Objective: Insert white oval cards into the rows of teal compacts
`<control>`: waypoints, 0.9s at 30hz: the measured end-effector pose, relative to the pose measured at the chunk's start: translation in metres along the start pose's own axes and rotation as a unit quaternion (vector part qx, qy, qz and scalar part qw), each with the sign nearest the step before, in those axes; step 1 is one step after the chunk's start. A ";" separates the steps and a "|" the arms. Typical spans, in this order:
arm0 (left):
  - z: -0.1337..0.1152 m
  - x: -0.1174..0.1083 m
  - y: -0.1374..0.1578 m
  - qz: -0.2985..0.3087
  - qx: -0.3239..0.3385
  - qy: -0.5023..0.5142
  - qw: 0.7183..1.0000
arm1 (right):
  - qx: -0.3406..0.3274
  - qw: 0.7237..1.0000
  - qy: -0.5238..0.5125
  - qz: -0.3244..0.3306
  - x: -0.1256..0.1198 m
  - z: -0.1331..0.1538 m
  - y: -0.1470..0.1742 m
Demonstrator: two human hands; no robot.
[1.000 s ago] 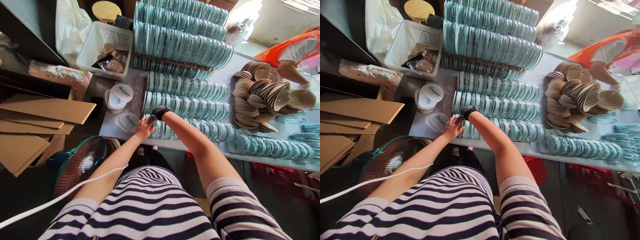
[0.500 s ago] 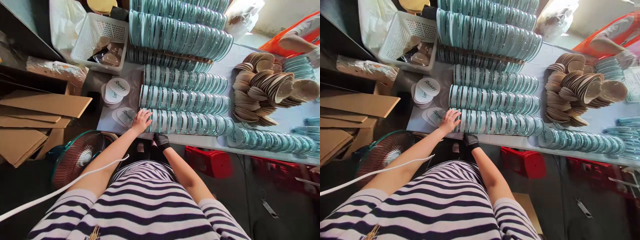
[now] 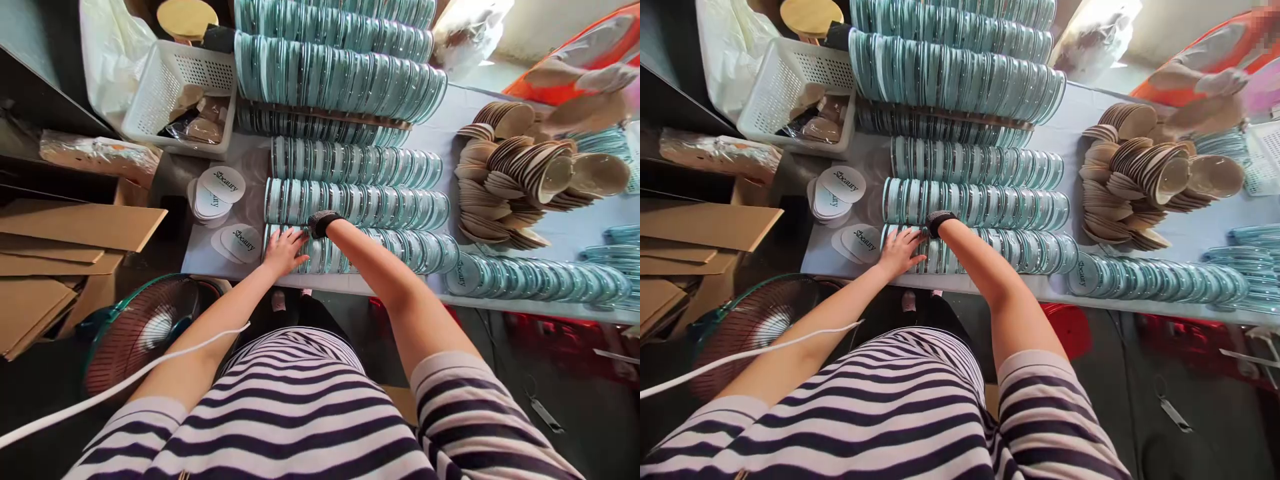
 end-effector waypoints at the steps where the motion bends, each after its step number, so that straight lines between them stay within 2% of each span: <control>1: 0.001 0.000 0.000 0.002 -0.002 -0.001 1.000 | -0.018 1.000 0.022 0.003 -0.003 0.004 -0.001; 4: 0.004 0.000 0.001 0.006 -0.006 0.004 1.000 | -0.047 0.997 0.038 -0.041 -0.004 0.006 0.011; 7: 0.004 0.001 0.001 0.001 -0.005 0.012 1.000 | -0.035 0.992 -0.002 -0.122 0.016 0.005 0.041; 10: 0.004 0.001 0.001 -0.009 -0.002 0.019 1.000 | -0.028 0.984 -0.045 -0.169 0.063 0.018 0.073; 12: 0.003 0.001 0.001 -0.012 0.000 0.023 1.000 | -0.023 0.984 -0.069 -0.160 0.103 0.035 0.083; 15: 0.005 0.002 0.001 -0.005 0.001 0.021 1.000 | -0.010 0.985 -0.096 -0.144 0.152 0.062 0.082; 18: 0.005 0.002 0.003 0.009 -0.002 0.003 1.000 | 0.009 0.983 -0.127 -0.135 0.178 0.075 0.076; 20: 0.001 0.000 0.004 0.011 -0.003 -0.013 1.000 | 0.033 0.976 -0.162 -0.139 0.181 0.070 0.081; 22: -0.008 -0.002 0.001 0.002 0.011 -0.017 1.000 | 0.067 0.963 -0.192 -0.179 0.168 0.048 0.093; 25: -0.029 0.004 -0.008 0.003 0.054 -0.007 0.999 | 0.152 0.933 -0.185 -0.268 0.122 -0.009 0.108; 27: -0.038 0.014 -0.017 0.020 0.059 -0.005 0.998 | 0.182 0.936 -0.156 -0.258 0.087 -0.045 0.099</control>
Point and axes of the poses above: each hand's wrist, its own y-axis away from the middle knuckle, its own x-axis out of the palm, z = x × y, the point moved 6 cm from there along -y, towards the middle knuckle
